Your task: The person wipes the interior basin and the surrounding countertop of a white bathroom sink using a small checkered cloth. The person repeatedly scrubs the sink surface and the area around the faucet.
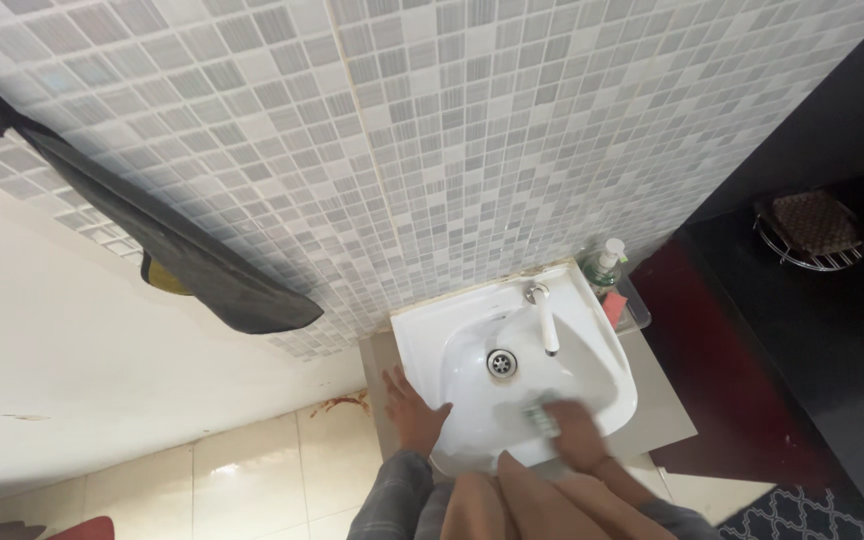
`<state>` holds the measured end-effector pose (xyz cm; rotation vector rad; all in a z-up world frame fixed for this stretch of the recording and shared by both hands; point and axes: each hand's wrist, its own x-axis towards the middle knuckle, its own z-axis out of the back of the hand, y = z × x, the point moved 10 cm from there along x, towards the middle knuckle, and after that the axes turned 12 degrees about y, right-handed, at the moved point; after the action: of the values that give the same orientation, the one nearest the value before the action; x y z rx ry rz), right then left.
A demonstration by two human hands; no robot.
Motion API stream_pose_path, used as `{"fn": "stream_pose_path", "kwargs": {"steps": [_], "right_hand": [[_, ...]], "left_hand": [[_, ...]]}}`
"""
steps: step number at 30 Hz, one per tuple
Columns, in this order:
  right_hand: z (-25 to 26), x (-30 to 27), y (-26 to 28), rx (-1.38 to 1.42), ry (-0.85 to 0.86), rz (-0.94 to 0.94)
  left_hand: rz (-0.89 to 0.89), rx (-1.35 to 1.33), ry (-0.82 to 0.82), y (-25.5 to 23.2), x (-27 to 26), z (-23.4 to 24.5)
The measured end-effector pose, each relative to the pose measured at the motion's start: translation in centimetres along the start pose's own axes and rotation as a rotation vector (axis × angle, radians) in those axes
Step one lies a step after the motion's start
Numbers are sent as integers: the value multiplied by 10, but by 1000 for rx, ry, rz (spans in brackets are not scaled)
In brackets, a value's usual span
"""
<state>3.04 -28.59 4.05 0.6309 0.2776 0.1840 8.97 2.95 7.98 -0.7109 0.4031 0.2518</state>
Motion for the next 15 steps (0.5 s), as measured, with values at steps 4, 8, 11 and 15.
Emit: {"fn": "stream_pose_path", "kwargs": {"steps": [4,8,11,15], "right_hand": [[-99,26,92,69,215,318],[-105,17,110,29,99,434],[-55,-7,67,85,-107,329],[27,-25,-27,-134,-251,-181]], "left_hand": [[-175,-320,-43,9,7,-9],[-160,-338,13,13,9,-16],[-260,-317,-29,0,1,-4],[-173,-181,61,2,3,-10]]}}
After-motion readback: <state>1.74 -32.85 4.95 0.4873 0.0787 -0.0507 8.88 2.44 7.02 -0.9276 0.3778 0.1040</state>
